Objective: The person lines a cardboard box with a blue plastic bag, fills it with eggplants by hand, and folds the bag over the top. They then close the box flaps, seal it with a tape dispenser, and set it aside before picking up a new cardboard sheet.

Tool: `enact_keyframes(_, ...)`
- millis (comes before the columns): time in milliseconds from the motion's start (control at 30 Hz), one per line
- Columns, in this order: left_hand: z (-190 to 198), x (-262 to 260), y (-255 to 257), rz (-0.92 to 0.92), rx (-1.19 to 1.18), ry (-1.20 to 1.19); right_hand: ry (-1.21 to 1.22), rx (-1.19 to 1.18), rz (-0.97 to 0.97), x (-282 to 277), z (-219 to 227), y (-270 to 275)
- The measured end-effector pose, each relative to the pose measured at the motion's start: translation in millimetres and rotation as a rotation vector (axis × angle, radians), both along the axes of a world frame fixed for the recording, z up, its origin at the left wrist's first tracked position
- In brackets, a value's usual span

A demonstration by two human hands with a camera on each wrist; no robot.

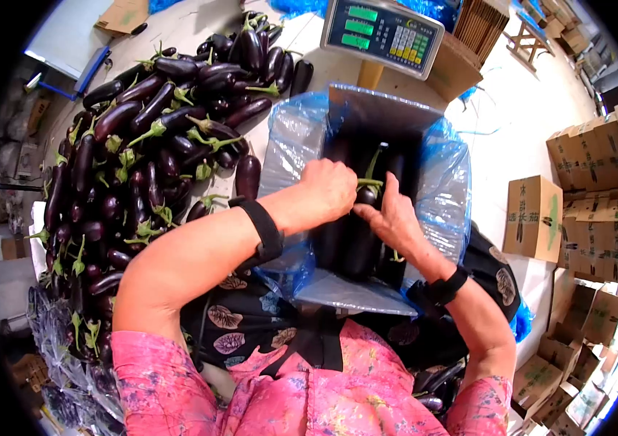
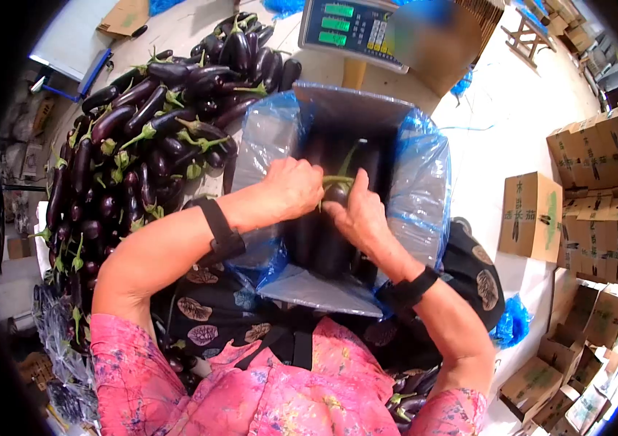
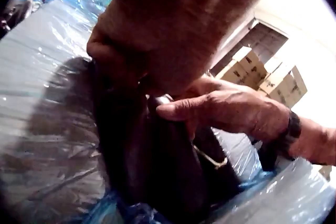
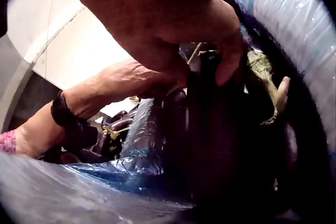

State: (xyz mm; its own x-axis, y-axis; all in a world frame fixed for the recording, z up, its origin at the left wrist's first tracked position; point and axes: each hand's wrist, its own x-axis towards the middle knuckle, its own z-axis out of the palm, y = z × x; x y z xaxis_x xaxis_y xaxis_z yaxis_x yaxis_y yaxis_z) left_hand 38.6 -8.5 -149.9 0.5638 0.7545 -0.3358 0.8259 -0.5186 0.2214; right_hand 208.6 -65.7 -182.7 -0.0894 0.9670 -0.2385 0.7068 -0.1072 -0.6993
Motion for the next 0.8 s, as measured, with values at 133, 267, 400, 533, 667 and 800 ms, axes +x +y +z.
enact_keyframes(133, -14.9, -11.0, -2.7, -0.119, 0.167, -0.116, -0.201, 0.183, 0.166, -3.1, 15.9, -17.8)
enact_keyframes(267, 0.9, 5.2, 13.4, -0.177, -0.049, 0.123, -0.182, 0.269, 0.166, 8.8, 1.0, -12.4)
enact_keyframes(400, 20.9, 6.7, 25.1, -0.202, -0.123, 0.172, -0.126, 0.152, 0.159, 12.1, 6.4, -8.2)
enact_keyframes(533, -22.8, 20.1, 30.0, -0.251, -0.102, 0.183, -0.106, 0.129, 0.181, 10.6, 4.6, -8.8)
enact_keyframes(667, -23.7, 16.1, 37.3, -0.282, -0.056, 0.104, -0.065, 0.132, 0.200, 13.8, 20.3, -6.3)
enact_keyframes(800, 13.4, 2.0, 37.8, -0.240, 0.022, -0.152, -0.038, 0.129, 0.240, 22.7, 56.7, -1.3)
